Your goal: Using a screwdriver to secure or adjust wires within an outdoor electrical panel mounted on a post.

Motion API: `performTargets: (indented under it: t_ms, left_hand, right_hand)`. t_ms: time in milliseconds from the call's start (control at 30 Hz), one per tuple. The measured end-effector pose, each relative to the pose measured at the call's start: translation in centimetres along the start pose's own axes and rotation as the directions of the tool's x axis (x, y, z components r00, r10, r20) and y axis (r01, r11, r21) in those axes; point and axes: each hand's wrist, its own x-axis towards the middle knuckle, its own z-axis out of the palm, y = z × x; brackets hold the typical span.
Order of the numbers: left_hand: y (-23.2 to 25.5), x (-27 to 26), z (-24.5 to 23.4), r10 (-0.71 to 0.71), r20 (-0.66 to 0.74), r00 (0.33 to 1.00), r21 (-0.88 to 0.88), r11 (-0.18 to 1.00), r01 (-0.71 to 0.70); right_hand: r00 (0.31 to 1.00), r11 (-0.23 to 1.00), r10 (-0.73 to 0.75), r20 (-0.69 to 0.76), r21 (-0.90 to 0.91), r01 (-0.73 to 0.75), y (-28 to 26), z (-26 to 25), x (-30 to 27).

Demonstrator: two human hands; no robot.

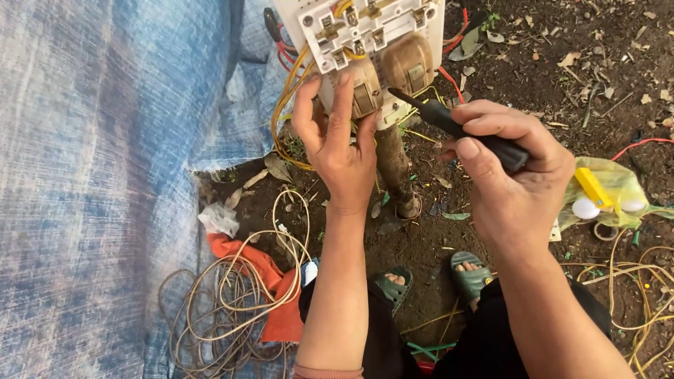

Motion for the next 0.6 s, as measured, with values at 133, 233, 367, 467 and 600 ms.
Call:
performTargets:
  t_ms: [133,233,367,467,600]
  left_hand:
    - [0.5,0.3,-0.3,-0.002,0.022,1.0,-0.036,0.999,0.003]
    - [0.0,0.1,-0.1,0.006,0.019,1.0,-0.03,1.0,-0.005]
    - [0.0,-0.2,0.0,-0.016,0.021,1.0,-0.035,0.999,0.017]
    - [-0.1,-0.6,0.2,-0.026,-0.006,1.0,-0.009,1.0,0.026]
    - [0.1,-1.0,0.3,-0.055,-0.019,0.998,0.007,0.998,0.055]
  right_hand:
    - [1.0,1.0,-0.002,-0.002,0.03,0.003,0.2,-0.3,0.0]
    - [0.999,0.999,-0.04,-0.002,0.022,0.04,-0.1,-0.8,0.0]
    - [0.99,0.989,-0.14,-0.003,0.05,0.14,0.1,-2.5,0.1]
    - [0.984,0.985,-0.173,-0.05,-0.004,0.173,-0.1,-2.8,0.1]
    - [0.987,0.987,-0.16,-0.029,-0.004,0.16,0.1,-2.4,-0.4]
